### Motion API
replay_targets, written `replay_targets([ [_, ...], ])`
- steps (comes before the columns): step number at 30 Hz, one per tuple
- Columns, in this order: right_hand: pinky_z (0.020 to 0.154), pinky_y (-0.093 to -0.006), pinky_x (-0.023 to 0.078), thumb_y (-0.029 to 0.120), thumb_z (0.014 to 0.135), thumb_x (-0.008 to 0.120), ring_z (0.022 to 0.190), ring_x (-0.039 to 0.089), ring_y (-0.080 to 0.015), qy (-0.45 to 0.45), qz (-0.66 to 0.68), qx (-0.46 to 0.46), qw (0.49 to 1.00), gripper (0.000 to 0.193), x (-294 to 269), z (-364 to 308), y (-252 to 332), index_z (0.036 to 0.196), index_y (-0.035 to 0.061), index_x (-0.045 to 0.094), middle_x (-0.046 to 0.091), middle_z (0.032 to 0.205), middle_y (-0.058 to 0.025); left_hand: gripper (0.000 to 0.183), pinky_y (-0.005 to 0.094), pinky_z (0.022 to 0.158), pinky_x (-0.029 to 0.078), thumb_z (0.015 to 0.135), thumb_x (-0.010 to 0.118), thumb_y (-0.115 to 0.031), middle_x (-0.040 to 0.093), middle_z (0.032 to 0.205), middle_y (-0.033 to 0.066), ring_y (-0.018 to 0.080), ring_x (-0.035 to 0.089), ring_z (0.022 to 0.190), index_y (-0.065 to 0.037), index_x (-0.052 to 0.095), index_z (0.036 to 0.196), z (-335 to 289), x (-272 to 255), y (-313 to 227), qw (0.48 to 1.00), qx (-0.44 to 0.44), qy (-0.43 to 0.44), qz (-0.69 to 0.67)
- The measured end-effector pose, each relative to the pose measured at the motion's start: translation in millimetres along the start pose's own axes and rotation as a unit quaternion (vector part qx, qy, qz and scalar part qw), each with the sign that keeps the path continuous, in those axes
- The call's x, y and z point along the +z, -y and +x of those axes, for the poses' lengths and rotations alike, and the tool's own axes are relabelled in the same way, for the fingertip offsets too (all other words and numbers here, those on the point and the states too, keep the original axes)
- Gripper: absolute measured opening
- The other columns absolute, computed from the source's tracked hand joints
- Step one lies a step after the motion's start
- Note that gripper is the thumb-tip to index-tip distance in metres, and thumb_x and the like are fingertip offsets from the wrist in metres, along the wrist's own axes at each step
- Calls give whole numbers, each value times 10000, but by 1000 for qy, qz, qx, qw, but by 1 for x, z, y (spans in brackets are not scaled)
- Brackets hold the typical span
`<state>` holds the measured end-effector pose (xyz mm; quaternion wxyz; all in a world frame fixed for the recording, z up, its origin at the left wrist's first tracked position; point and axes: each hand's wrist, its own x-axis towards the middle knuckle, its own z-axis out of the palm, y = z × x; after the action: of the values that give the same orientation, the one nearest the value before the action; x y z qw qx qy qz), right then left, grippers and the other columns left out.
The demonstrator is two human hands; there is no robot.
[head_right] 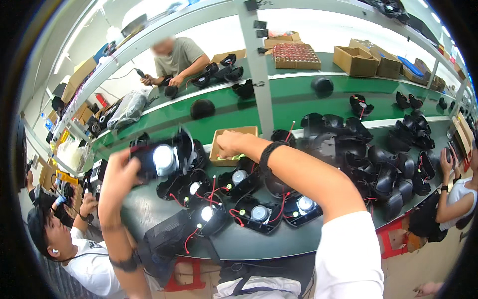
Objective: The worker is assembling components of an electronic device, specifically inserting a battery-like part into a plastic housing.
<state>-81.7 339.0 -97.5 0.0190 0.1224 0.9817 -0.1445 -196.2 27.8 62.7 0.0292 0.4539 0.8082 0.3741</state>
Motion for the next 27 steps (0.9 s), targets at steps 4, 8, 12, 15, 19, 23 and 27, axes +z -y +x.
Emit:
replay_targets([
  [4, 828, -448, 569, 343, 887, 738, 909, 732, -339, 25, 18, -30, 999, 294, 5, 27, -6, 871, 52, 775, 764, 933, -159, 337, 325, 742, 534, 831, 615, -73, 678, 835, 128, 202, 651, 793, 64, 675, 1134, -124, -1, 3, 1000, -17, 11, -15],
  [8, 780, -440, 588, 326, 1005, 572, 887, 743, -321, -116, 159, -4, 980, 301, -31, 8, -14, 1100, 49, 640, 733, 913, -178, 418, 268, 623, 490, 835, 629, -43, 695, 834, 70, 72, 594, 708, 60, 644, 1239, -193, 49, 35, 949, -139, 164, -229],
  [12, 817, -494, 627, 421, 1114, 313, 978, 721, -417, -100, 486, 112, 861, 438, -76, -46, 30, 1349, 52, 326, 650, 1142, -272, 466, 292, 532, 448, 838, 639, -60, 646, 671, 76, 67, 546, 550, 62, 611, 1287, -208, 90, 33, 930, -199, 234, -203],
  [15, 819, -485, 628, 409, 1117, 323, 992, 721, -400, -118, 564, 127, 807, 408, -82, -86, 56, 1316, 54, 344, 656, 1109, -281, 492, 273, 516, 423, 827, 619, -48, 623, 655, 58, 57, 516, 530, 81, 589, 1300, -209, 110, 33, 938, -167, 239, -185],
  [19, 870, -436, 610, 407, 1121, 339, 1003, 717, -329, -150, 578, 100, 796, 406, -69, -145, 73, 1295, 42, 364, 668, 1072, -251, 474, 239, 525, 420, 878, 614, -13, 685, 831, 63, 22, 521, 581, 80, 560, 1339, -204, 127, 38, 933, -141, 252, -213],
  [23, 864, -379, 590, 380, 1127, 357, 975, 708, -258, -173, 624, 48, 760, 326, -46, -202, 99, 1092, 70, 455, 673, 967, -141, 566, 248, 609, 504, 920, 701, -94, 713, 1108, 163, 77, 640, 641, 45, 484, 1424, -213, 130, 35, 941, -130, 183, -255],
  [27, 883, -374, 571, 283, 1133, 350, 955, 686, -234, -181, 661, -20, 728, 302, -19, -245, 128, 1043, 27, 481, 641, 975, -134, 682, 387, 884, 535, 856, 791, -177, 646, 1256, 223, 286, 677, 1007, 26, 485, 1431, -224, 114, 18, 996, -7, 75, -43],
])
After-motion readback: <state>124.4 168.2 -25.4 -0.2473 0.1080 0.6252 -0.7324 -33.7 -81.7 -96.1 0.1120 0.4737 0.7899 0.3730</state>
